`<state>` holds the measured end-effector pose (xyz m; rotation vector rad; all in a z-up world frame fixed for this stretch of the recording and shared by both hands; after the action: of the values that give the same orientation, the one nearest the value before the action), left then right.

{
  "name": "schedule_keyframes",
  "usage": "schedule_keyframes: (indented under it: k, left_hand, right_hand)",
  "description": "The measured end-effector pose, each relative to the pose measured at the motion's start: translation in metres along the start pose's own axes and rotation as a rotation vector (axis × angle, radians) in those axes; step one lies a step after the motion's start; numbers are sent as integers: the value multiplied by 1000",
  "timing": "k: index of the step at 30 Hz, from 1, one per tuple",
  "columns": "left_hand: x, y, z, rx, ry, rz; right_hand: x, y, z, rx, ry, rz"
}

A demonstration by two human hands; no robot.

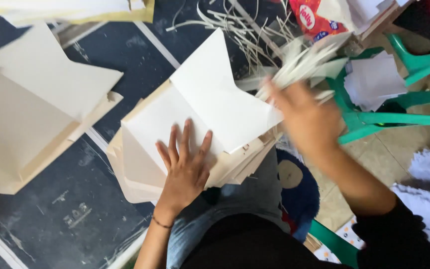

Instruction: Threading rubber loops through slits in paper folders and stacking the finished products.

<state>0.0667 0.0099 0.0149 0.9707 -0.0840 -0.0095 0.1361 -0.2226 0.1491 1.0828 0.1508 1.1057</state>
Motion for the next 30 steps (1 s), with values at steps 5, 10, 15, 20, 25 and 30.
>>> schedule_keyframes:
  k: [5,10,15,20,25,30]
  left_hand:
    - [7,7,-7,8,6,-304]
    - [28,32,-36,232,236,-46]
    - [37,11,-37,164,241,-184]
    - [48,-65,-56,380,261,-219]
    - [43,-129,-121,337,187,-173]
    - [38,6,-96,100,274,-40]
  right_hand:
    - [13,-29,98,218,-179,357]
    - [24,-123,39,1826,-829,8]
    - [81,-44,-21,1881,-462,-15]
    - [91,-16,-89,1047,-295,-73]
    - [59,-84,-148,590,-267,-119]
    - [52,-96,-145,529,-282,-79]
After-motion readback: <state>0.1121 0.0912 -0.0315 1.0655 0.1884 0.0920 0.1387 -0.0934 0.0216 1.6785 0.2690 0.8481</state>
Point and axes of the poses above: each hand's wrist, its own x-axis towards the middle knuckle, its own y-axis out of the back of the hand, z = x × y, the point moved 7 cm from there along x, towards the middle knuckle, and after that the axes turned 9 degrees about y, right-handed, at the moved point
